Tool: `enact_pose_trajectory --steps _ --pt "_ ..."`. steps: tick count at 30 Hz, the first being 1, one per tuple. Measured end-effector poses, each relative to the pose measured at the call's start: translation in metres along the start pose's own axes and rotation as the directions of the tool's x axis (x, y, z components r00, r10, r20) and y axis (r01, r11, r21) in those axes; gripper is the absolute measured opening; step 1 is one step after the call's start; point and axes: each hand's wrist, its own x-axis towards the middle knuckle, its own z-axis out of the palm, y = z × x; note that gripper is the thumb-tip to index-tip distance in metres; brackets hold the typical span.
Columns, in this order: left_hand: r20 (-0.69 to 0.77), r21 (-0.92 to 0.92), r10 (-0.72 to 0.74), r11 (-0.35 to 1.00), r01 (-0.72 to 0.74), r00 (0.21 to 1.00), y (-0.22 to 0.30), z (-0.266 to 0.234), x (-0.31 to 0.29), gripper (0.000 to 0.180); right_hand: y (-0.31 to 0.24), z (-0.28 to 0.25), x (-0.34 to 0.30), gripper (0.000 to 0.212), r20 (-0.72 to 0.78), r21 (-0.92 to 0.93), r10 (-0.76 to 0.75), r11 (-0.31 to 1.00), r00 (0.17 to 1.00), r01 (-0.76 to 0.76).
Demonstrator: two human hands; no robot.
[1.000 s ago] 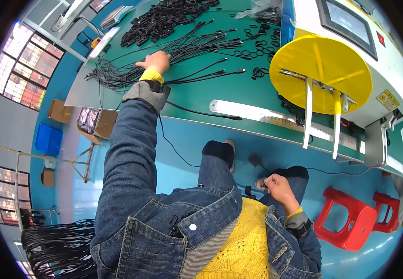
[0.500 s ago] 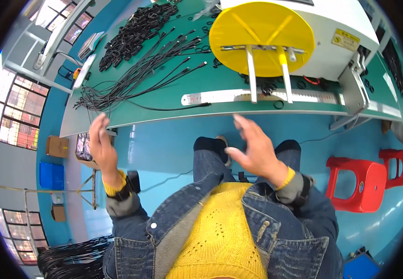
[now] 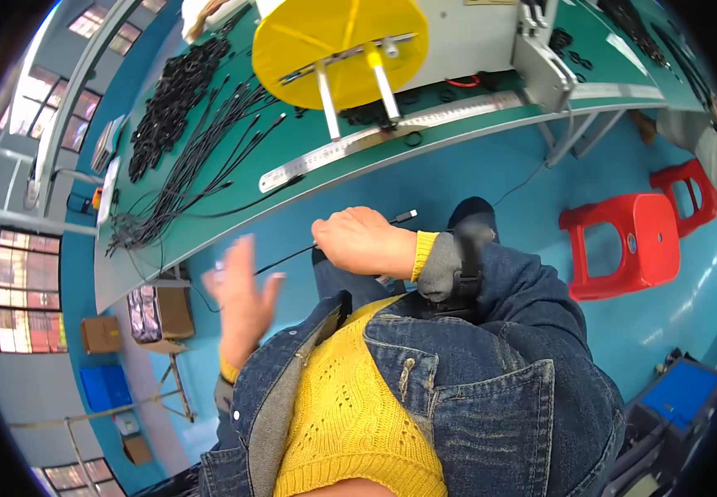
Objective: The person picks up a cable, winds it around the rods of a machine, and removes the coiled cable. They then pick up a tie, wrap it around the cable, and secure it by hand.
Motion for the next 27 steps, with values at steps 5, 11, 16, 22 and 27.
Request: enact_pose_trajectory --steps 5,11,16,22,27 --pt "-0.052 -0.798 0.049 0.599 -0.071 0.997 0.062 0.016 0.041 0.03 0.0 -0.042 -0.034 0.012 -0.329 0.006 -0.007 1.0 0.944 0.009" --pt "-0.257 -0.676 0.085 0.696 -0.242 0.963 0.062 -0.012 0.095 0.015 0.03 -0.085 -0.08 0.037 -0.728 -0.431 -0.245 0.89 0.641 -0.148" --pt "-0.403 -0.634 0.087 0.691 -0.347 0.911 0.081 -0.017 0.141 0.014 0.051 -0.102 -0.064 0.046 -0.781 -0.404 -0.17 0.871 0.6 -0.278" --pt "-0.341 -0.771 0.006 0.57 -0.284 0.94 0.08 0.017 0.176 0.013 0.067 -0.103 -0.045 0.042 -0.792 -0.436 -0.314 0.891 0.523 -0.125" --pt "-0.277 -0.83 -0.041 0.514 -0.217 0.96 0.081 0.023 0.182 0.012 0.08 -0.088 -0.029 0.023 -0.833 -0.376 -0.22 0.898 0.508 -0.227"
